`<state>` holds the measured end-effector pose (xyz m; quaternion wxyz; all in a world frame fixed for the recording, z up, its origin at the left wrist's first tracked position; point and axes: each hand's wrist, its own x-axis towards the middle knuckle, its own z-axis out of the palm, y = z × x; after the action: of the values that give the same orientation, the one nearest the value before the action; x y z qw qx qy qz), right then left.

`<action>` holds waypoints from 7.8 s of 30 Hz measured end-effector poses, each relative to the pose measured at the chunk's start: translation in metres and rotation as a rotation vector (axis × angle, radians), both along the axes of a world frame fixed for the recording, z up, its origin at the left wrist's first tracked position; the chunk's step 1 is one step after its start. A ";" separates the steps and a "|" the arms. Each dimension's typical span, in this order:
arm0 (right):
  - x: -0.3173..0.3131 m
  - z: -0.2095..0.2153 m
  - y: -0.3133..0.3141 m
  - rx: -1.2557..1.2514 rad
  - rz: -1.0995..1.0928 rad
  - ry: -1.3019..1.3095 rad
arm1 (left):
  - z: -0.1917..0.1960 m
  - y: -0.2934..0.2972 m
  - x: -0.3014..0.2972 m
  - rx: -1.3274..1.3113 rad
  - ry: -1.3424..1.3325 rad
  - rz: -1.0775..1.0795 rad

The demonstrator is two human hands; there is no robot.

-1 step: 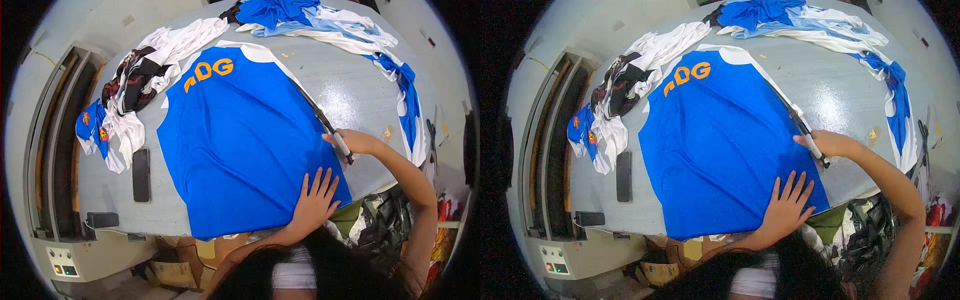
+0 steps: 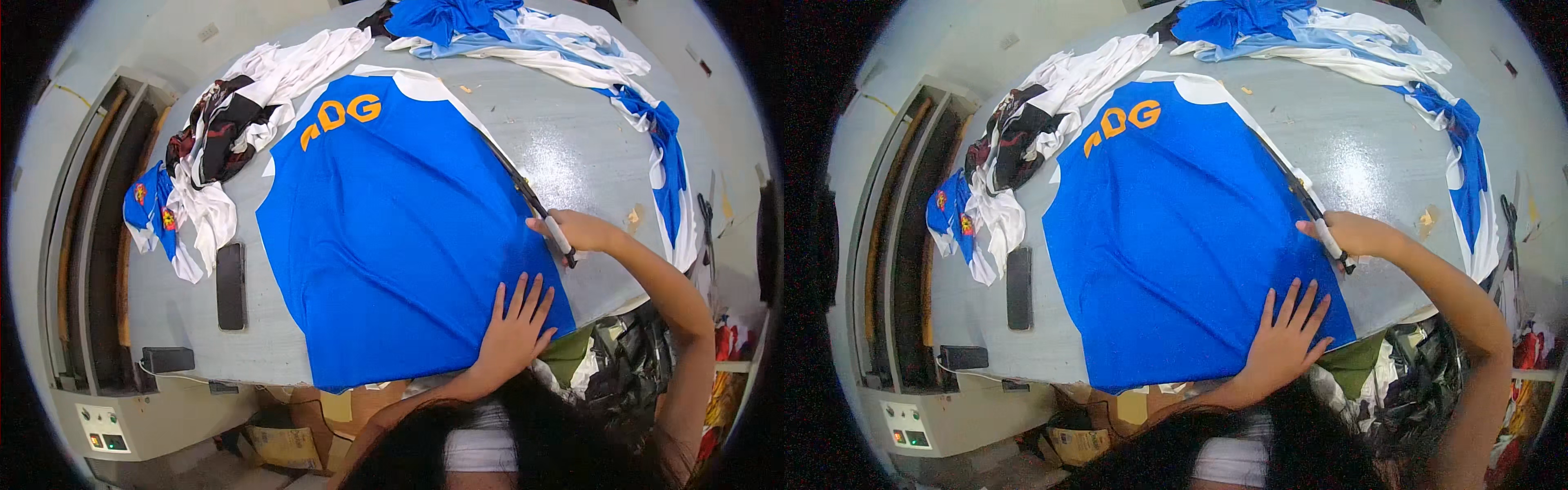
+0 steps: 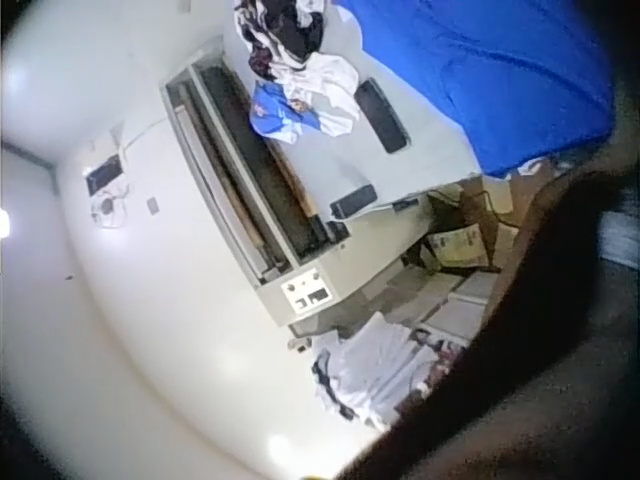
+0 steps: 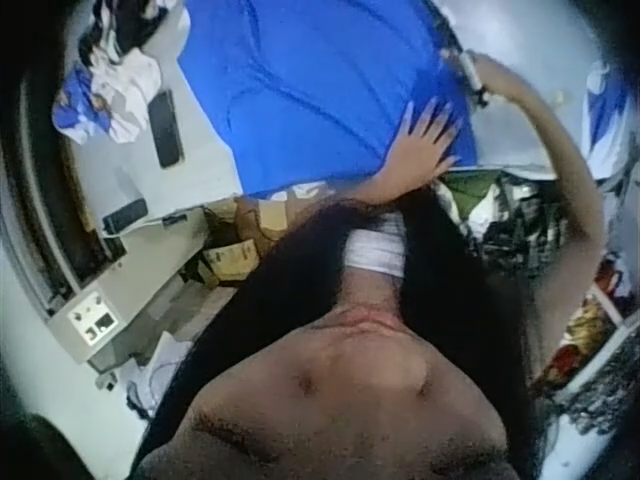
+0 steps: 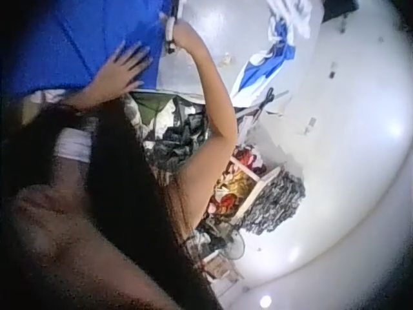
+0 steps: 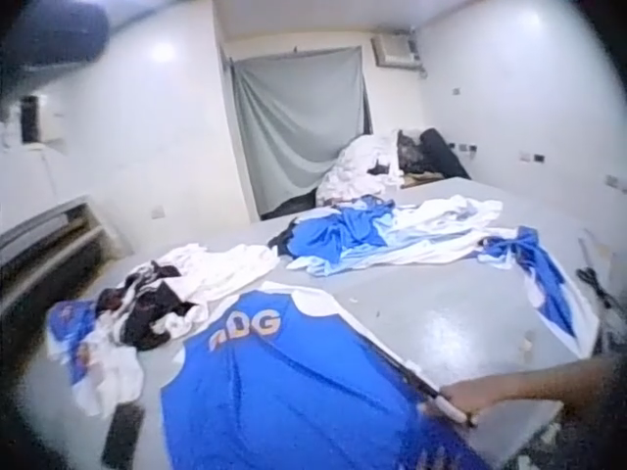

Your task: Cutting out blue and white sports jerseys from a large sheet of fabric using scissors.

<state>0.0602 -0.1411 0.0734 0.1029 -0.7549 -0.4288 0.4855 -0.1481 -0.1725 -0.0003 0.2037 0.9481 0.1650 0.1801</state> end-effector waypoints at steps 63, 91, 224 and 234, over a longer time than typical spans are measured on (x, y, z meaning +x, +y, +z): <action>0.043 -0.019 -0.036 0.173 0.049 0.050 | 0.059 0.027 -0.081 -0.233 0.500 -0.773; 0.068 -0.005 -0.304 0.156 -0.247 0.183 | 0.027 0.174 0.049 0.237 0.089 0.052; 0.020 -0.100 -0.215 0.927 -1.125 0.165 | 0.013 0.125 0.083 0.227 -0.204 0.092; -0.001 -0.038 -0.247 0.223 -0.646 0.562 | -0.017 0.141 0.073 0.234 0.001 0.098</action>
<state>0.0587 -0.3882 0.0356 0.4428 -0.6731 -0.1757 0.5656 -0.0755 -0.0312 -0.0174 0.0825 0.9562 0.1891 0.2076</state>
